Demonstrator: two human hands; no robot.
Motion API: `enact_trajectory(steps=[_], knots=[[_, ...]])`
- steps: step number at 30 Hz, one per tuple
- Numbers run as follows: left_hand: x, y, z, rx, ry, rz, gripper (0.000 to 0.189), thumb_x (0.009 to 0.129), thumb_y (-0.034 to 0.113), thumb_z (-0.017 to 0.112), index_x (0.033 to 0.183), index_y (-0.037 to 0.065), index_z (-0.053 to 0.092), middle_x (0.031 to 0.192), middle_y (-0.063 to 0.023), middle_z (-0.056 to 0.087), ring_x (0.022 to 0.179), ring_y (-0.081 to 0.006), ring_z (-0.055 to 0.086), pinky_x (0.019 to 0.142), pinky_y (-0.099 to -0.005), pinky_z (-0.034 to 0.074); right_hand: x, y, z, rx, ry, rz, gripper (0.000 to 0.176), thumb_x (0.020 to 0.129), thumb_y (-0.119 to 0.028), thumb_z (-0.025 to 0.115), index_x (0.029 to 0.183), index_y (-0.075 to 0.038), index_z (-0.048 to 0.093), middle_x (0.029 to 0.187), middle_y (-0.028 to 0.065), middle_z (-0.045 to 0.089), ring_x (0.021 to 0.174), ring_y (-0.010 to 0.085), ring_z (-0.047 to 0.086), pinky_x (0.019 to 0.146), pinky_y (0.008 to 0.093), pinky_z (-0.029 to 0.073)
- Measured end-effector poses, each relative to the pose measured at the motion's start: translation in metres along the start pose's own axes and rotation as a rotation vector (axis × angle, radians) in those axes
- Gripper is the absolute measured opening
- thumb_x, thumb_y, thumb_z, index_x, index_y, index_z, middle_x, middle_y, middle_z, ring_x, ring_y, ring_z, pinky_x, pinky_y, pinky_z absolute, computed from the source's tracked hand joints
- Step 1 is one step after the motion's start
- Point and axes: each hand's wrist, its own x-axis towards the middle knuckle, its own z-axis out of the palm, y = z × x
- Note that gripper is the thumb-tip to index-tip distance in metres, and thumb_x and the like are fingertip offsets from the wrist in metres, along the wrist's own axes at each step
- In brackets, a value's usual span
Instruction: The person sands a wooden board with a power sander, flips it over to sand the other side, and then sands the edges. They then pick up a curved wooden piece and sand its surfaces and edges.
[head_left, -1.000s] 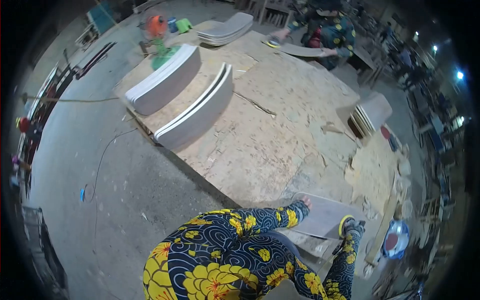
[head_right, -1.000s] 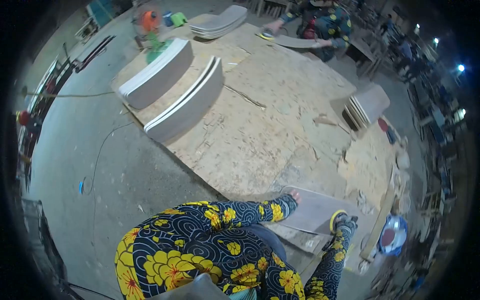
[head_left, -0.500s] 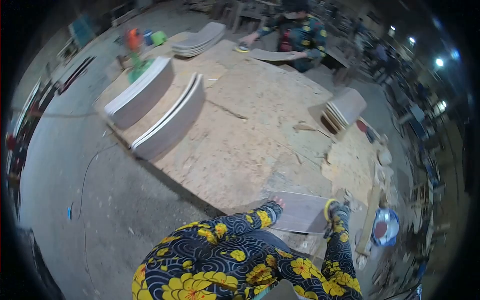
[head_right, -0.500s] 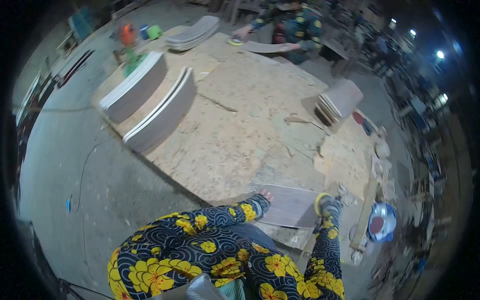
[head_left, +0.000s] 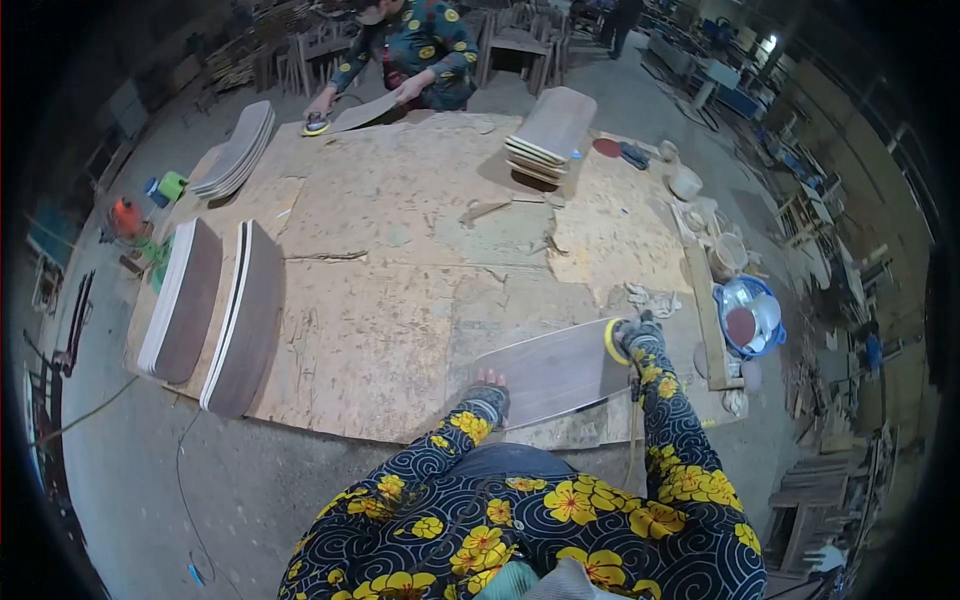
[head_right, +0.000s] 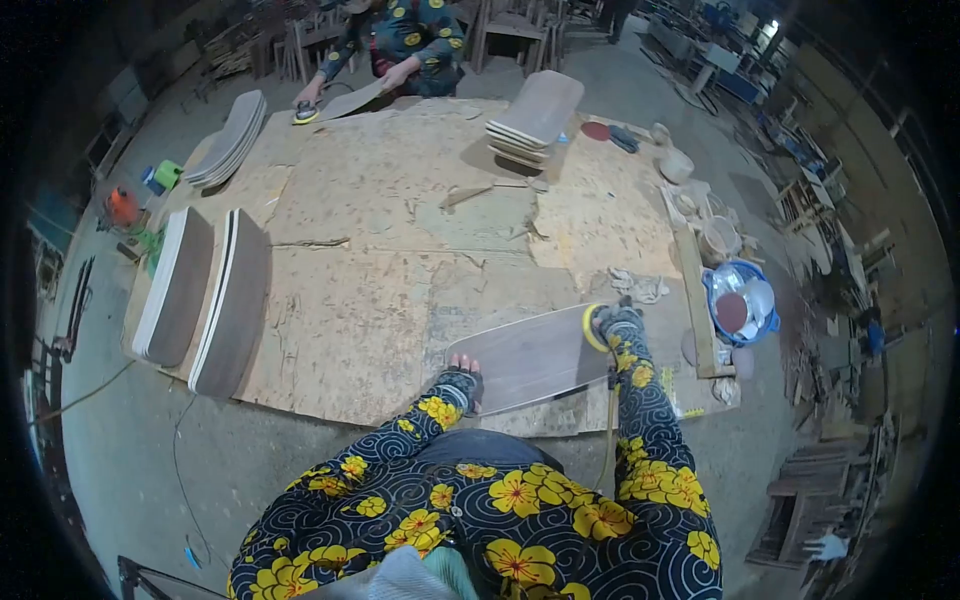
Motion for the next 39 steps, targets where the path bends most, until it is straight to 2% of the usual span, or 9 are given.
enact_trajectory(steps=[6,15,18,19,22,28,31,34,39], knots=[[-0.001,0.004,-0.005,0.061,-0.064,-0.055,0.117,0.072,0.056,0.074,0.152,0.006,0.005,0.158,-0.0225,0.003,0.145,-0.0425,0.002,0.118,-0.0515,0.009,-0.097,-0.051,0.035,-0.26,0.125,-0.388,0.081,0.07,-0.043,0.076,0.14,-0.026,0.039,0.14,0.0224,0.04,0.114,0.041,0.056,0.092,0.0464,0.05],[0.014,0.0,0.006,0.092,-0.059,-0.102,0.125,0.065,0.06,0.077,0.152,0.006,0.006,0.158,-0.0232,0.005,0.145,-0.0438,0.004,0.117,-0.0514,0.012,0.027,0.035,-0.02,0.097,0.29,-0.077,0.085,0.066,-0.037,0.084,0.133,-0.006,0.042,0.13,0.0247,0.051,0.118,0.0379,0.055,0.095,0.0422,0.048],[0.02,-0.002,0.014,0.098,-0.039,-0.101,0.126,0.064,0.059,0.078,0.152,0.004,0.006,0.157,-0.0246,0.007,0.144,-0.0447,0.006,0.117,-0.0516,0.015,0.012,0.016,-0.031,0.078,0.062,-0.008,0.083,0.072,-0.039,0.077,0.141,-0.012,0.039,0.139,0.0217,0.046,0.12,0.0348,0.055,0.096,0.0442,0.048],[0.016,-0.003,0.013,0.082,-0.026,-0.096,0.126,0.064,0.059,0.078,0.151,0.004,0.006,0.157,-0.0248,0.007,0.144,-0.0448,0.006,0.117,-0.0514,0.015,-0.049,-0.02,-0.05,-0.057,0.006,-0.077,0.077,0.072,-0.044,0.074,0.136,-0.011,0.046,0.13,0.0222,0.054,0.115,0.0353,0.058,0.095,0.0444,0.049],[0.007,0.0,0.0,0.05,-0.015,-0.094,0.127,0.063,0.058,0.079,0.151,0.003,0.006,0.157,-0.0257,0.008,0.144,-0.0452,0.008,0.117,-0.0504,0.016,-0.029,-0.02,0.016,-0.358,0.276,-0.426,0.073,0.072,-0.047,0.071,0.132,-0.011,0.05,0.123,0.0228,0.058,0.113,0.0348,0.059,0.092,0.0442,0.05],[0.021,-0.006,0.021,0.059,0.002,-0.096,0.127,0.063,0.057,0.079,0.151,0.003,0.006,0.156,-0.0276,0.007,0.144,-0.0459,0.008,0.117,-0.05,0.016,-0.002,-0.005,-0.018,-0.189,0.048,-0.194,0.073,0.07,-0.046,0.072,0.131,-0.011,0.051,0.124,0.0228,0.057,0.119,0.0317,0.056,0.095,0.041,0.049],[0.06,-0.026,0.066,0.181,0.076,-0.068,0.126,0.064,0.055,0.079,0.151,0.003,0.004,0.156,-0.0278,0.005,0.143,-0.0477,0.006,0.118,-0.0504,0.014,0.044,0.027,-0.016,-0.159,0.168,-0.211,0.066,0.073,-0.042,0.072,0.126,-0.008,0.054,0.122,0.0233,0.058,0.117,0.0307,0.057,0.092,0.0394,0.05],[0.024,-0.005,0.026,0.084,0.024,-0.122,0.127,0.064,0.055,0.08,0.151,0.004,0.003,0.156,-0.0279,0.003,0.143,-0.048,0.006,0.118,-0.0503,0.014,0.053,0.026,-0.003,-0.106,0.25,-0.274,0.052,0.076,-0.034,0.071,0.119,-0.008,0.058,0.118,0.0214,0.06,0.113,0.0319,0.059,0.085,0.0394,0.053],[0.01,-0.004,0.008,0.027,0.002,-0.062,0.125,0.065,0.054,0.08,0.151,0.004,0.004,0.156,-0.0278,0.005,0.143,-0.0475,0.005,0.118,-0.0486,0.014,-0.041,-0.078,0.04,-0.136,0.184,-0.385,0.057,0.079,-0.039,0.066,0.125,-0.011,0.05,0.12,0.0257,0.056,0.111,0.0406,0.058,0.09,0.0461,0.05]])
